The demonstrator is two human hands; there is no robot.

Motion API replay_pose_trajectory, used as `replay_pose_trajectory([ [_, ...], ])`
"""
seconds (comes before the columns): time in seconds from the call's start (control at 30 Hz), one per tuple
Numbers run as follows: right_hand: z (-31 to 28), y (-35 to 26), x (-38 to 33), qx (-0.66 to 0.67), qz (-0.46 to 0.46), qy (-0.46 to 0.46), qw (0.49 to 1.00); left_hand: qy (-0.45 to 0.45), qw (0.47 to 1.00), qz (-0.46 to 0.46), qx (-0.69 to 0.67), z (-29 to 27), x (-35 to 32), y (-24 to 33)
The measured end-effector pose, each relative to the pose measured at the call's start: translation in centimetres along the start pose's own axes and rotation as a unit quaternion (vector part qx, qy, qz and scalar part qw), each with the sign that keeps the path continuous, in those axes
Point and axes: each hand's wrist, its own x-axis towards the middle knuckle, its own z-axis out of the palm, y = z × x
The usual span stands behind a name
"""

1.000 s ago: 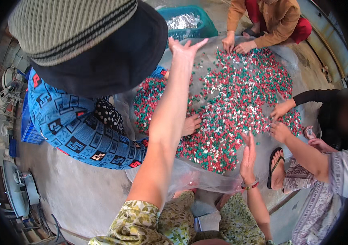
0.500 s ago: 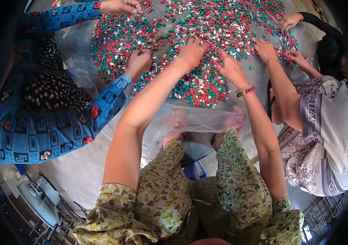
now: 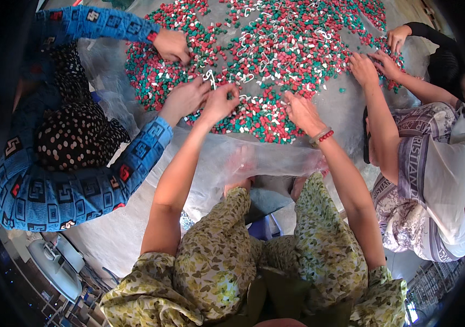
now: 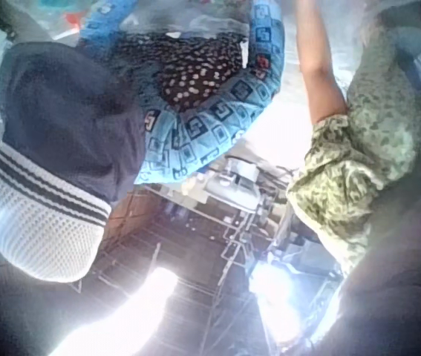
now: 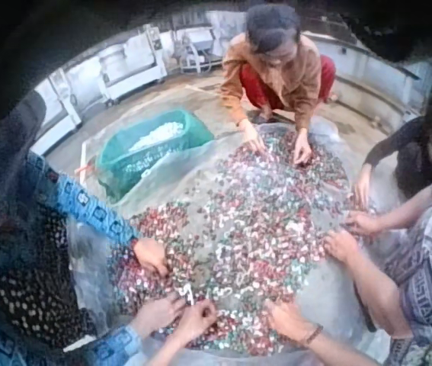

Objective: The person sits at a table and sorts small red, green, and white plastic components by hand, picking them from a large pile and placing them into a nearby basket. Other workers are also sorting the same components at the same table.

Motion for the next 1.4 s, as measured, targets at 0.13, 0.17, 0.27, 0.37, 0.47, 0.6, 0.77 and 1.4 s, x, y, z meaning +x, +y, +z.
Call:
replay_pose_trajectory([
  [0.13,-0.5,-3.4,-1.4,-0.007,-0.048,-0.004,0.999,0.014,0.992,-0.034,-0.123,-0.3,-0.4,1.5],
  [0.17,-0.6,-5.0,-1.8,-0.023,-0.059,-0.033,0.997,0.03,0.999,0.006,-0.018,-0.2,-0.4,1.5],
  [0.27,0.8,-6.0,-2.3,-0.1,-0.136,-0.077,0.983,0.073,0.944,0.122,0.297,0.8,-0.4,2.1],
  [0.37,1.6,-4.5,-1.2,-0.125,-0.082,-0.054,0.987,0.042,0.914,0.027,0.403,2.1,-0.1,2.5],
  [0.47,0.2,-2.7,-0.2,-0.127,-0.025,-0.033,0.991,0.056,0.896,0.062,0.437,2.8,-0.2,1.1],
  [0.6,-1.1,-0.1,-0.4,-0.114,0.002,0.013,0.993,0.102,0.881,0.157,0.434,4.4,-0.3,-1.4],
  [0.77,-1.8,0.1,0.4,-0.008,0.06,0.059,0.996,0.085,0.868,0.182,0.455,5.4,-0.2,-2.2],
  [1.4,-1.0,-3.9,-2.0,0.03,-0.067,-0.026,0.997,0.043,0.963,0.144,0.225,-0.5,1.7,2.7],
])
